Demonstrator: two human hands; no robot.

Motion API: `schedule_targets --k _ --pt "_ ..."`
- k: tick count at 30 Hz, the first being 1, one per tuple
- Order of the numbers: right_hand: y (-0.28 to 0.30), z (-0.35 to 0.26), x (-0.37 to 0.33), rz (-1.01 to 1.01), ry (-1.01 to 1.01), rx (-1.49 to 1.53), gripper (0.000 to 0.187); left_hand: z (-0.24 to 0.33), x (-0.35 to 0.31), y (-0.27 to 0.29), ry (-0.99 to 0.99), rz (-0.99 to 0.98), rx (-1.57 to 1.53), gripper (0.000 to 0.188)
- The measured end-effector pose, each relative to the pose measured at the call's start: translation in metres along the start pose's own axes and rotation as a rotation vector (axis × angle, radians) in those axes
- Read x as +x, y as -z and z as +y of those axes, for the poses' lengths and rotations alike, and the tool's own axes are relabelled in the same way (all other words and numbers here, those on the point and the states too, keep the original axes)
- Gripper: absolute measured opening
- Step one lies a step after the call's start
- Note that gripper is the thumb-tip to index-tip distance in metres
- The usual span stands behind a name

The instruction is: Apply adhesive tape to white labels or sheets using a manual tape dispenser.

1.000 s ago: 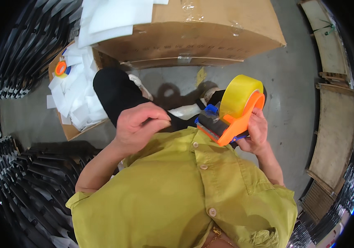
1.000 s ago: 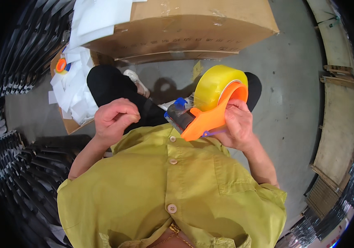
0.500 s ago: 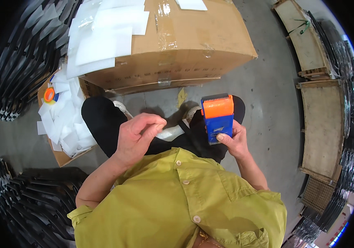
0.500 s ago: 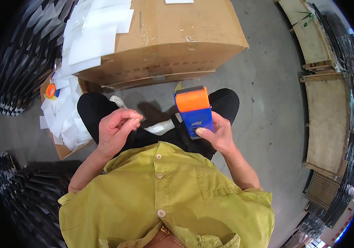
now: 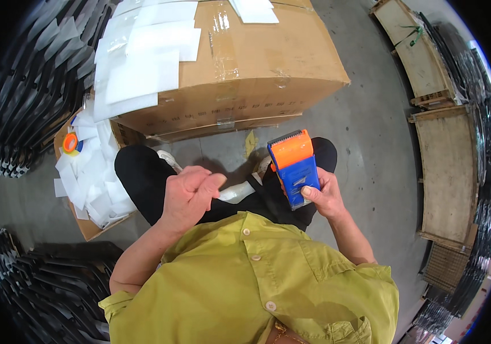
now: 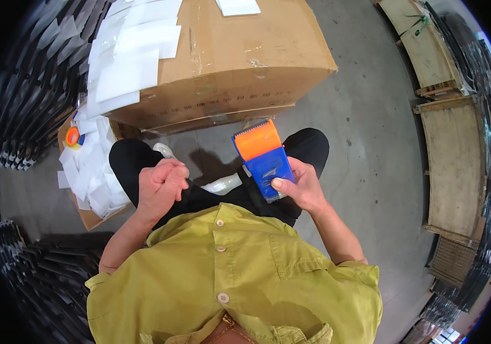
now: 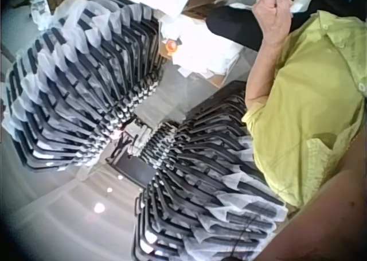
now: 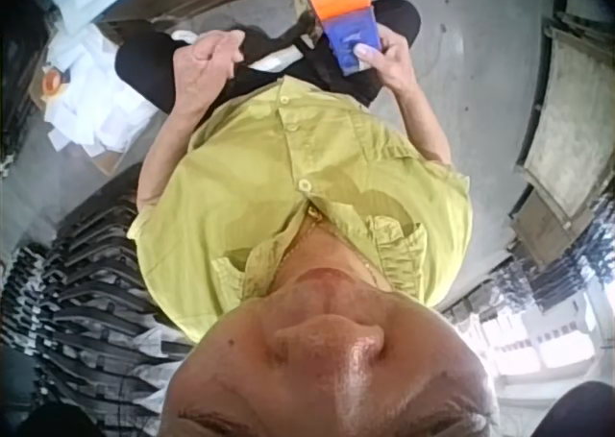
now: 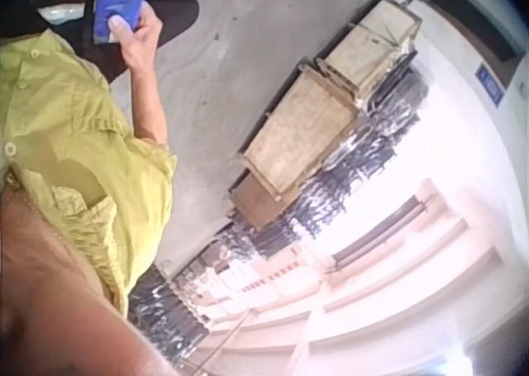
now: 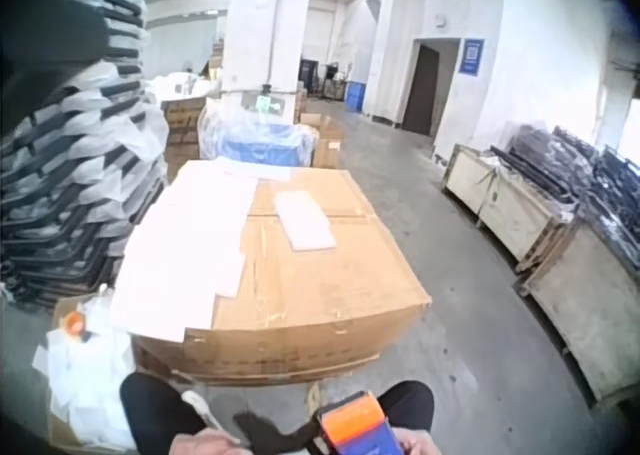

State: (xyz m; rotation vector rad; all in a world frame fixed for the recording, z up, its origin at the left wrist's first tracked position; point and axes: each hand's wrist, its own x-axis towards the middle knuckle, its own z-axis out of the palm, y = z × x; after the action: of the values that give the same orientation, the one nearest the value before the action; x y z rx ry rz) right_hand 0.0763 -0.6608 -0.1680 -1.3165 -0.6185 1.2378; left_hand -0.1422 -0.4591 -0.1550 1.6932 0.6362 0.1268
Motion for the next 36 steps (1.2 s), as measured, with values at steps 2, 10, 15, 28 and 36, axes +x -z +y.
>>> schedule_targets --k 2,10,15,28,36 --pt "-0.004 -0.002 0.000 0.000 0.002 -0.001 0.044 0.011 0.006 -0.007 -0.256 0.094 0.174 0.012" --pt "-0.019 -0.005 0.001 -0.006 -0.010 0.001 0.044 0.038 0.035 -0.039 -1.052 0.369 0.694 0.033" --pt "-0.016 -0.004 0.001 -0.021 -0.002 -0.001 0.046 0.032 0.039 -0.037 -1.132 0.368 0.715 0.031" --pt "0.031 0.061 0.011 -0.275 -0.102 1.177 0.077 0.063 0.041 -0.023 -1.009 0.408 0.365 0.018" --pt "0.018 0.048 0.010 -0.281 -0.134 0.942 0.064 0.061 0.040 -0.028 -0.991 0.317 0.342 0.018"
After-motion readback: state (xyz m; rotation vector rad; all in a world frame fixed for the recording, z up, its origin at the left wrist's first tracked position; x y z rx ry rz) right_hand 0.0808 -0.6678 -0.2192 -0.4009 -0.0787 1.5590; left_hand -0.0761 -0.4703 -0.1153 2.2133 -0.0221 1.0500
